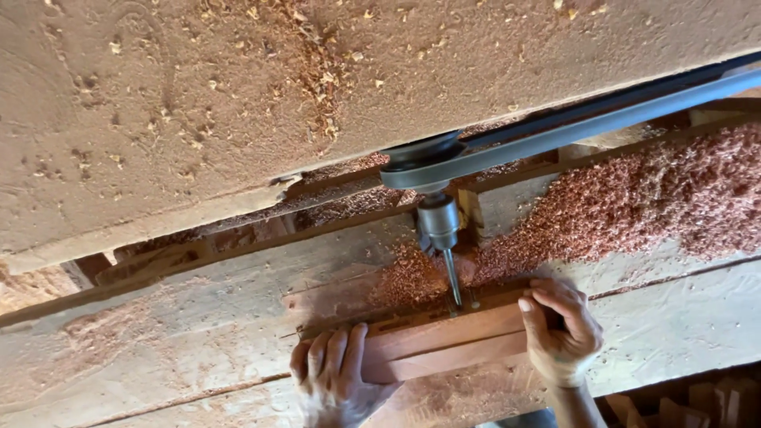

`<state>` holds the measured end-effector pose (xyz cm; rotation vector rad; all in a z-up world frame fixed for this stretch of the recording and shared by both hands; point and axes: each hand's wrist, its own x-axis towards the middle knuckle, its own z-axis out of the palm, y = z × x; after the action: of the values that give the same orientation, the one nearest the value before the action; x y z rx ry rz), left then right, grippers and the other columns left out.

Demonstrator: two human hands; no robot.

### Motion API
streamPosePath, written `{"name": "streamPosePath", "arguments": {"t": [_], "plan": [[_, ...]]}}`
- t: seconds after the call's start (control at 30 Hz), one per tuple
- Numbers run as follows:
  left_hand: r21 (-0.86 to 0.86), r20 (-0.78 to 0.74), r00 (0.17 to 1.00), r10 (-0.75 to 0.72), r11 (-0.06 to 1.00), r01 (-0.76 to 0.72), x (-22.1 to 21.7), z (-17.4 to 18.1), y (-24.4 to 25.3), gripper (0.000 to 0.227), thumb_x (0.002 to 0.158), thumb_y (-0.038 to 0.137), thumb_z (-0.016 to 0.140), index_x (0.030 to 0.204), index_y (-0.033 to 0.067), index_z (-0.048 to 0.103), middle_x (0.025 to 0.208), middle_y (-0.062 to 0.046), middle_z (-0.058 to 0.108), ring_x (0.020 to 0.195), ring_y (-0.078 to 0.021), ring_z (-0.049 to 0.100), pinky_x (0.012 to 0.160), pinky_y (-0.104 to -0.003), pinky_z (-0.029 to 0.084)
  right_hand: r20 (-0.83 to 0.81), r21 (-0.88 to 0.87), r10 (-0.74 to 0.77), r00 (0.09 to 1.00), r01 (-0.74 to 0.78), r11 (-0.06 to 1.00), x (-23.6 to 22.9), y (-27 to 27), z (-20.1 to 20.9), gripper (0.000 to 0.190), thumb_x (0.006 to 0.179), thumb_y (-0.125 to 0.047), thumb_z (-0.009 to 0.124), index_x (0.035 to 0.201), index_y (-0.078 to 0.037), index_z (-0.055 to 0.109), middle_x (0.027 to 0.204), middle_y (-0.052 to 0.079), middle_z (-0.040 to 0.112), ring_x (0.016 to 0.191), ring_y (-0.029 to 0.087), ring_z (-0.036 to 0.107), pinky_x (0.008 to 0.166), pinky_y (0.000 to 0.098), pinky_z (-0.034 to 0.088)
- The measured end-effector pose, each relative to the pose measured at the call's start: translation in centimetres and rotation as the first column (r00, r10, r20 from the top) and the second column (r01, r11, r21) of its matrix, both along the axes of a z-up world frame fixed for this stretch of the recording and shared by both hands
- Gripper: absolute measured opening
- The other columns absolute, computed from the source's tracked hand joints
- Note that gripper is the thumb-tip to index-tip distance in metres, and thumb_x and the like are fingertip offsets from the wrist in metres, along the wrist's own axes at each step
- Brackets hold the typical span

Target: Using a woodworking machine to drill or carve slots into a piece of wood.

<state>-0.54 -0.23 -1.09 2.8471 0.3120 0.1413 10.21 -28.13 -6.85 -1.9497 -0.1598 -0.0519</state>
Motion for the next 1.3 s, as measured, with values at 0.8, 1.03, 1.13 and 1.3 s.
{"name": "streamPosePath", "arguments": {"t": [0.8, 1.03, 1.13, 1.3], "plan": [[0.055, -0.008, 1.0, 0.009, 0.998, -0.008, -1.5, -1.6, -0.1, 0.085, 0.077, 0.091, 0.046, 0.101, 0.0149, 0.074, 0.096, -0.003, 0.07, 0.091, -0.021, 0.062, 0.096, -0.051, 0.041, 0.002, -0.049, -0.029, 1.0, 0.029, 0.998, 0.1, 0.3, 0.2, 0.014, 0.096, -0.009, 0.073, 0.108, -0.01, 0.067, 0.106, 0.005, 0.074, 0.098, 0.016, 0.074, 0.096, 0.031, 0.067], [-0.006, -0.031, 0.999, 0.009, 1.0, -0.009, -1.2, -0.8, 0.0, 0.085, 0.081, 0.087, 0.044, 0.108, 0.0119, 0.074, 0.1, -0.006, 0.068, 0.095, -0.024, 0.061, 0.1, -0.054, 0.038, 0.011, -0.071, -0.036, 0.999, 0.037, 0.997, 0.2, 0.5, 0.4, 0.014, 0.095, -0.008, 0.074, 0.108, -0.01, 0.067, 0.106, 0.005, 0.074, 0.102, 0.017, 0.073, 0.098, 0.0311, 0.066], [0.019, -0.065, 0.998, 0.014, 1.0, -0.013, -1.7, -1.0, -0.1, 0.088, 0.072, 0.091, 0.055, 0.11, 0.0138, 0.075, 0.099, -0.005, 0.069, 0.095, -0.0243, 0.063, 0.101, -0.055, 0.039, 0.021, -0.083, -0.041, 0.999, 0.043, 0.996, 0.0, 0.3, 0.2, 0.015, 0.095, -0.008, 0.074, 0.108, -0.009, 0.067, 0.106, 0.006, 0.074, 0.1, 0.017, 0.074, 0.105, 0.034, 0.064], [-0.001, -0.055, 0.997, 0.052, 0.999, -0.053, -1.4, -0.9, -0.3, 0.086, 0.083, 0.086, 0.035, 0.105, 0.0131, 0.075, 0.096, -0.005, 0.071, 0.097, -0.025, 0.064, 0.1, -0.057, 0.041, 0.055, -0.033, -0.038, 0.998, 0.04, 0.999, 0.5, 1.0, 0.1, 0.015, 0.095, -0.008, 0.073, 0.108, -0.009, 0.067, 0.108, 0.007, 0.074, 0.104, 0.019, 0.073, 0.103, 0.0338, 0.065]]}}
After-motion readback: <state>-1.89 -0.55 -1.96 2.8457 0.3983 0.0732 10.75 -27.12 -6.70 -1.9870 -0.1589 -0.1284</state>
